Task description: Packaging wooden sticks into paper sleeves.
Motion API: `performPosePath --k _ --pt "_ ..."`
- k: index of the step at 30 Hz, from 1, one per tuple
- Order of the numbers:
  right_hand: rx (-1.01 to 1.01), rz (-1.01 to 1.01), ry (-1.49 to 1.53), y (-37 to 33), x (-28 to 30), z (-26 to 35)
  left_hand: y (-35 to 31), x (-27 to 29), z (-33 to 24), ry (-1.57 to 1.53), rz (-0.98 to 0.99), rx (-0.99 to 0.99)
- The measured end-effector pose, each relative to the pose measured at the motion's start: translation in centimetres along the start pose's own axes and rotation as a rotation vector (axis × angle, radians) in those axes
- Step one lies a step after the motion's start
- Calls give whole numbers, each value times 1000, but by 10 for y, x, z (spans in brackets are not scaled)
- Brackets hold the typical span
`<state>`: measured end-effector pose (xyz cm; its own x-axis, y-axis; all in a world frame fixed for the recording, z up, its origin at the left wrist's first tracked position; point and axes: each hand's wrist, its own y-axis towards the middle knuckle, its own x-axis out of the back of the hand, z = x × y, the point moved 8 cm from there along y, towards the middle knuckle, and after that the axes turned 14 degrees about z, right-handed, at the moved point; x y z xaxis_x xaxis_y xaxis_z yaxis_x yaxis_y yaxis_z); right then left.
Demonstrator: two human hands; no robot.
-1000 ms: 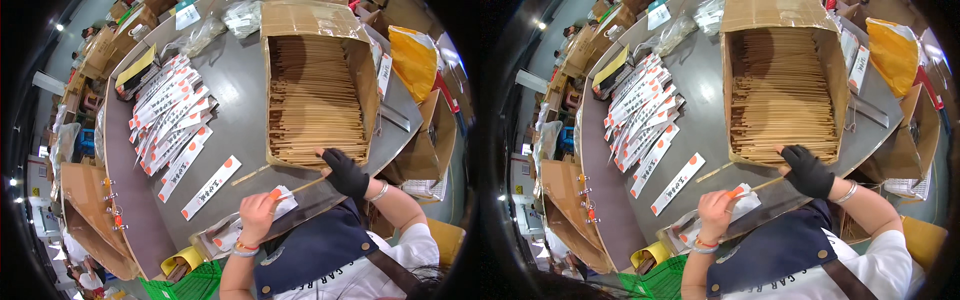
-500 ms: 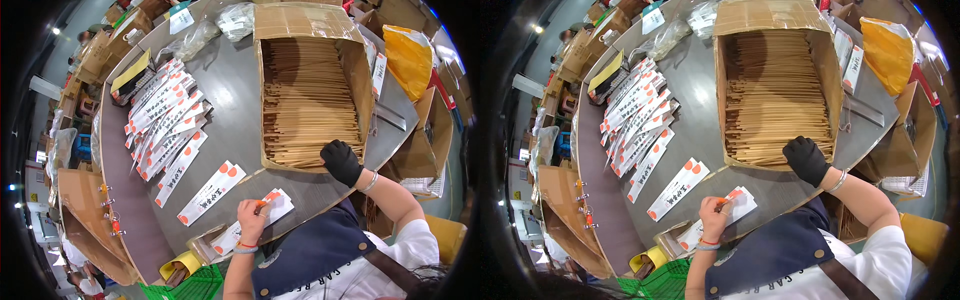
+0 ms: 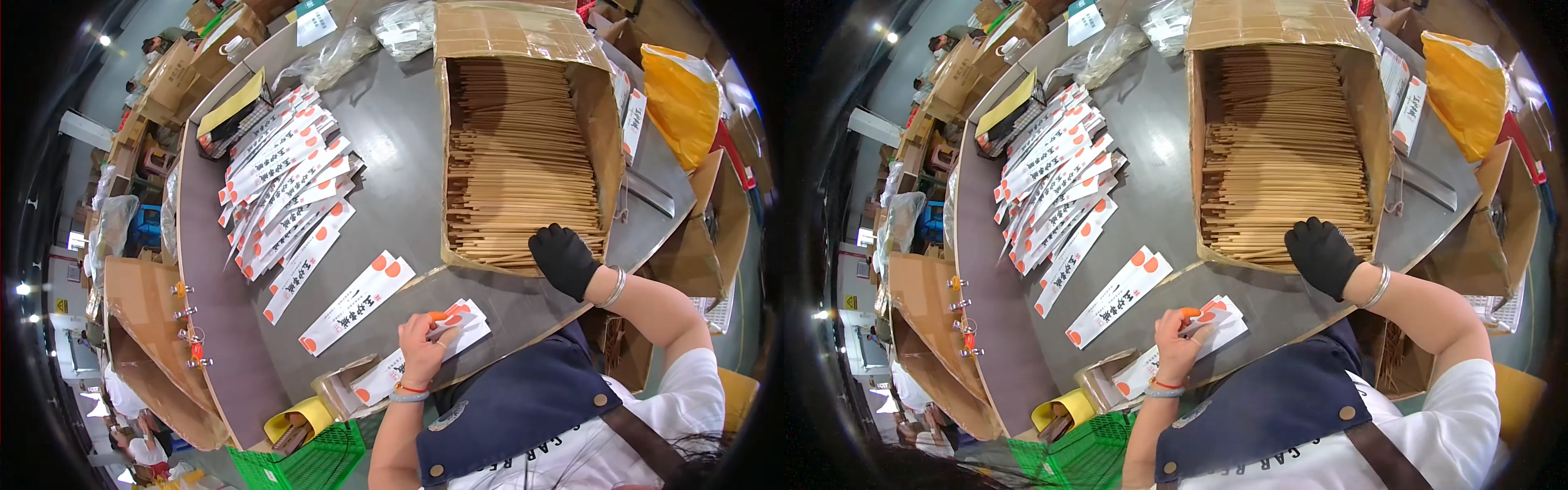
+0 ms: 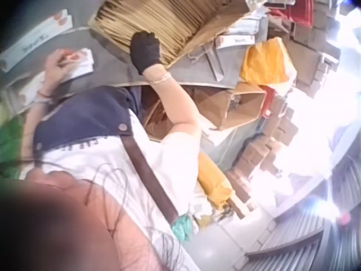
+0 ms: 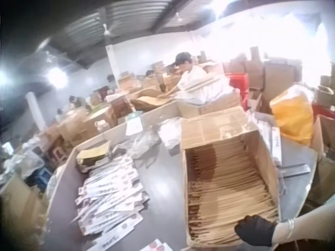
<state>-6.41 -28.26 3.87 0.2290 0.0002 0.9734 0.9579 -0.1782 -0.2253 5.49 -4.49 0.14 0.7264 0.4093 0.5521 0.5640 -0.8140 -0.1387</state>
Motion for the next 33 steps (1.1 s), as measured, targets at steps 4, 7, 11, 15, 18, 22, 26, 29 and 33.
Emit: performPosePath --k 4,7,11,15,18,22,26,29,33 --pt "21 -54 -41 2 -1 5 -1 0 -2 61 -8 -70" --pt "-40 27 -76 6 -4 1 -4 0 -1 72 -29 -108" --pt "18 -80 80 -4 19 1 -5 4 1 31 -24 -168" --pt "259 -74 273 -26 39 26 -5 2 4 22 6 -206" --pt "298 -2 331 -30 34 32 -5 3 4 32 13 -213" --pt "269 11 346 -34 35 29 -5 1 3 60 58 -222" --pt "248 6 297 -34 29 22 -3 1 -2 65 64 -221" --pt "303 119 243 -25 17 50 2 -6 -36 192 70 -327" --pt "254 -82 389 -19 39 28 4 9 -83 395 5 -472"
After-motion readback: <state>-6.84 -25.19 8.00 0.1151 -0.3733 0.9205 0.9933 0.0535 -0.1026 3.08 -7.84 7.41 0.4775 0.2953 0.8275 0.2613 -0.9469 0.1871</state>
